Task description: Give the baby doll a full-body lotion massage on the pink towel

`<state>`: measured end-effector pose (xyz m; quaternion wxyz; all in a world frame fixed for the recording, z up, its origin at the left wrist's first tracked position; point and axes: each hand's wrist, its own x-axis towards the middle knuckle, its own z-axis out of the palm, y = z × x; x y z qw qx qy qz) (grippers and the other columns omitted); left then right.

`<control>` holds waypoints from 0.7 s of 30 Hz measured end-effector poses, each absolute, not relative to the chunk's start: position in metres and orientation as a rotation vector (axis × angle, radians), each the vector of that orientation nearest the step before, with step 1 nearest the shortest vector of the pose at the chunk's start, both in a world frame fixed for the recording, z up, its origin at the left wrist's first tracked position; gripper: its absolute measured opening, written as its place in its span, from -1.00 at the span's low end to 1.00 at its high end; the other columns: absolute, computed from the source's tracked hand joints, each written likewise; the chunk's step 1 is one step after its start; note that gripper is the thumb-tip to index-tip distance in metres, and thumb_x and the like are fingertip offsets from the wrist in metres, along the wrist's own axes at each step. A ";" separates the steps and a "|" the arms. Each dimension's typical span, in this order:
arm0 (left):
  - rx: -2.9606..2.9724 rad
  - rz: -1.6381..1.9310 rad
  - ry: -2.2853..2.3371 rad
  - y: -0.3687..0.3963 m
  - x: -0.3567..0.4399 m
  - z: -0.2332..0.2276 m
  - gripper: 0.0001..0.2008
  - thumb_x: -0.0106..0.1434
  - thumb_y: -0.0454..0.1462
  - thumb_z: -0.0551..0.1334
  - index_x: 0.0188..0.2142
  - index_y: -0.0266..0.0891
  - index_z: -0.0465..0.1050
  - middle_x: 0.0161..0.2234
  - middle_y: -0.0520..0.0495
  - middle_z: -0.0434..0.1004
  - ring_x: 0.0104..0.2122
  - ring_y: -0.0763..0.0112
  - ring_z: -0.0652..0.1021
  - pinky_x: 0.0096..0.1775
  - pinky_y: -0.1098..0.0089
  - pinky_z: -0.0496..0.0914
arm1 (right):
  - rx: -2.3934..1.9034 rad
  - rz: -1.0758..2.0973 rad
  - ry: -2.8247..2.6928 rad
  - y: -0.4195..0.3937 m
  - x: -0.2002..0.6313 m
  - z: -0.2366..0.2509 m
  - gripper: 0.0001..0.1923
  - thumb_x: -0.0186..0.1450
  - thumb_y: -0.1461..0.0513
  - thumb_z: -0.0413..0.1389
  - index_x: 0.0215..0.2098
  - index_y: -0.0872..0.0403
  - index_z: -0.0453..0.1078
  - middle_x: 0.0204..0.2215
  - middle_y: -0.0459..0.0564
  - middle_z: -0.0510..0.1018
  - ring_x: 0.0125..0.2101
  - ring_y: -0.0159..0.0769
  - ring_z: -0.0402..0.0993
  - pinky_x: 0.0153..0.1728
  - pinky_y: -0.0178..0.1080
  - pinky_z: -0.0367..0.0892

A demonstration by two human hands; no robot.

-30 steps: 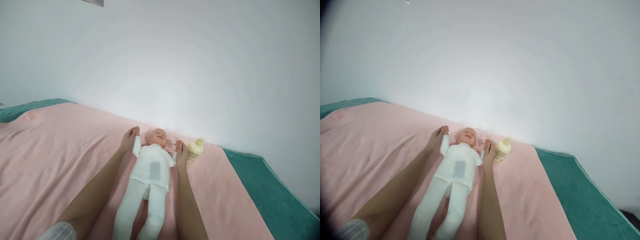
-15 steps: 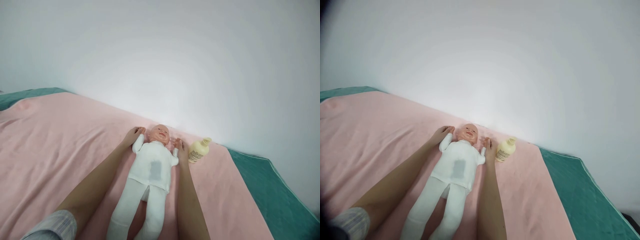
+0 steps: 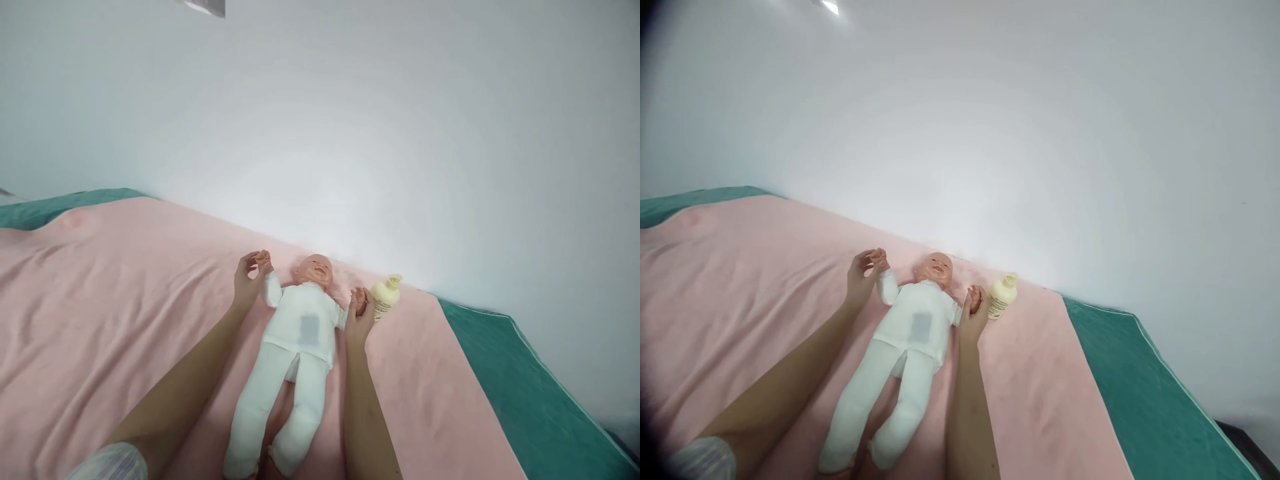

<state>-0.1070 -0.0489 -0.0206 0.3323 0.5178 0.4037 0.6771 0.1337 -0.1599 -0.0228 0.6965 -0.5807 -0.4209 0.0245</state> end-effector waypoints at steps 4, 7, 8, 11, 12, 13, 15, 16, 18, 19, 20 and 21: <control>1.327 1.818 1.170 -0.076 -0.121 -0.018 -0.52 0.09 -0.12 0.31 -0.01 -0.19 0.35 -0.06 -0.15 0.47 -0.07 0.25 0.49 -0.06 0.28 0.37 | -1.384 -0.001 -0.868 -0.194 0.118 -0.022 -0.53 0.26 0.06 0.05 0.07 0.11 0.26 0.04 0.17 0.43 0.06 -0.16 0.37 0.10 -0.11 0.26; 1.340 1.792 1.284 -0.102 -0.131 -0.015 -0.52 0.10 -0.13 0.30 0.01 -0.18 0.36 -0.05 -0.13 0.47 -0.07 0.26 0.48 -0.04 0.30 0.38 | -1.431 0.060 -0.818 -0.221 0.110 -0.026 -0.46 0.24 0.04 0.07 0.12 0.09 0.23 0.08 0.16 0.40 0.12 -0.14 0.31 0.14 -0.10 0.20; 1.333 1.774 1.312 -0.111 -0.135 -0.015 -0.52 0.09 -0.12 0.31 0.00 -0.17 0.37 -0.05 -0.13 0.47 -0.08 0.26 0.49 -0.05 0.30 0.38 | -1.418 0.099 -0.811 -0.230 0.108 -0.028 -0.45 0.23 0.03 0.08 0.13 0.08 0.22 0.10 0.16 0.40 0.13 -0.14 0.29 0.15 -0.10 0.19; 1.273 1.688 1.394 -0.134 -0.147 -0.020 -0.54 0.07 -0.10 0.33 -0.05 -0.19 0.42 -0.09 -0.13 0.51 -0.18 0.26 0.52 -0.14 0.29 0.42 | -1.398 0.231 -0.824 -0.253 0.102 -0.038 -0.42 0.21 0.01 0.12 0.14 0.05 0.24 0.12 0.11 0.37 0.14 -0.14 0.27 0.15 -0.10 0.20; 1.248 1.649 1.421 -0.142 -0.152 -0.024 -0.55 0.06 -0.10 0.34 -0.06 -0.19 0.43 -0.11 -0.13 0.53 -0.21 0.26 0.53 -0.18 0.29 0.44 | -1.419 0.275 -0.836 -0.260 0.101 -0.043 -0.41 0.20 0.01 0.13 0.14 0.04 0.25 0.11 0.10 0.38 0.13 -0.15 0.27 0.14 -0.12 0.21; 1.219 1.609 1.439 -0.149 -0.157 -0.028 -0.54 0.04 -0.11 0.35 -0.06 -0.18 0.44 -0.12 -0.13 0.54 -0.24 0.25 0.54 -0.20 0.28 0.45 | -1.447 0.312 -0.853 -0.267 0.099 -0.048 -0.39 0.18 0.01 0.14 0.15 0.04 0.26 0.10 0.08 0.39 0.11 -0.15 0.28 0.12 -0.13 0.23; 1.169 1.525 1.452 -0.162 -0.168 -0.036 -0.52 0.04 -0.12 0.37 -0.04 -0.17 0.46 -0.14 -0.13 0.57 -0.23 0.21 0.57 -0.17 0.24 0.46 | -1.493 0.352 -0.893 -0.279 0.095 -0.057 -0.36 0.18 0.03 0.13 0.19 0.04 0.24 0.10 0.07 0.38 0.12 -0.16 0.27 0.11 -0.15 0.24; 1.161 1.473 1.459 -0.167 -0.173 -0.039 -0.52 0.04 -0.13 0.37 -0.02 -0.16 0.47 -0.14 -0.13 0.58 -0.19 0.17 0.58 -0.13 0.20 0.46 | -1.506 0.353 -0.914 -0.284 0.093 -0.061 -0.35 0.19 0.04 0.11 0.22 0.04 0.20 0.13 0.06 0.35 0.14 -0.15 0.25 0.12 -0.15 0.23; 1.185 1.360 1.491 -0.177 -0.183 -0.043 -0.51 0.05 -0.13 0.37 -0.01 -0.15 0.49 -0.13 -0.14 0.60 -0.11 0.08 0.57 -0.04 0.12 0.43 | -1.538 0.326 -0.937 -0.293 0.089 -0.065 -0.33 0.21 0.05 0.07 0.26 0.03 0.14 0.20 0.05 0.27 0.19 -0.14 0.18 0.17 -0.13 0.17; 1.211 1.313 1.510 -0.180 -0.187 -0.044 -0.52 0.05 -0.12 0.36 -0.01 -0.15 0.50 -0.12 -0.15 0.59 -0.08 0.04 0.56 -0.01 0.09 0.41 | -1.567 0.307 -0.932 -0.297 0.087 -0.065 -0.32 0.22 0.05 0.06 0.27 0.04 0.12 0.23 0.06 0.23 0.21 -0.13 0.16 0.18 -0.12 0.14; 1.236 1.280 1.530 -0.182 -0.190 -0.045 -0.52 0.06 -0.11 0.36 0.00 -0.15 0.50 -0.10 -0.15 0.59 -0.06 0.02 0.55 0.01 0.06 0.39 | -1.603 0.291 -0.910 -0.301 0.085 -0.064 -0.31 0.22 0.05 0.05 0.28 0.05 0.11 0.24 0.08 0.22 0.22 -0.11 0.15 0.18 -0.11 0.13; 1.253 1.267 1.541 -0.182 -0.192 -0.045 -0.52 0.07 -0.10 0.35 0.00 -0.16 0.50 -0.09 -0.16 0.59 -0.05 0.01 0.54 0.02 0.06 0.39 | -1.638 0.280 -0.874 -0.304 0.084 -0.061 -0.31 0.22 0.04 0.05 0.27 0.07 0.11 0.24 0.11 0.22 0.21 -0.10 0.16 0.17 -0.12 0.15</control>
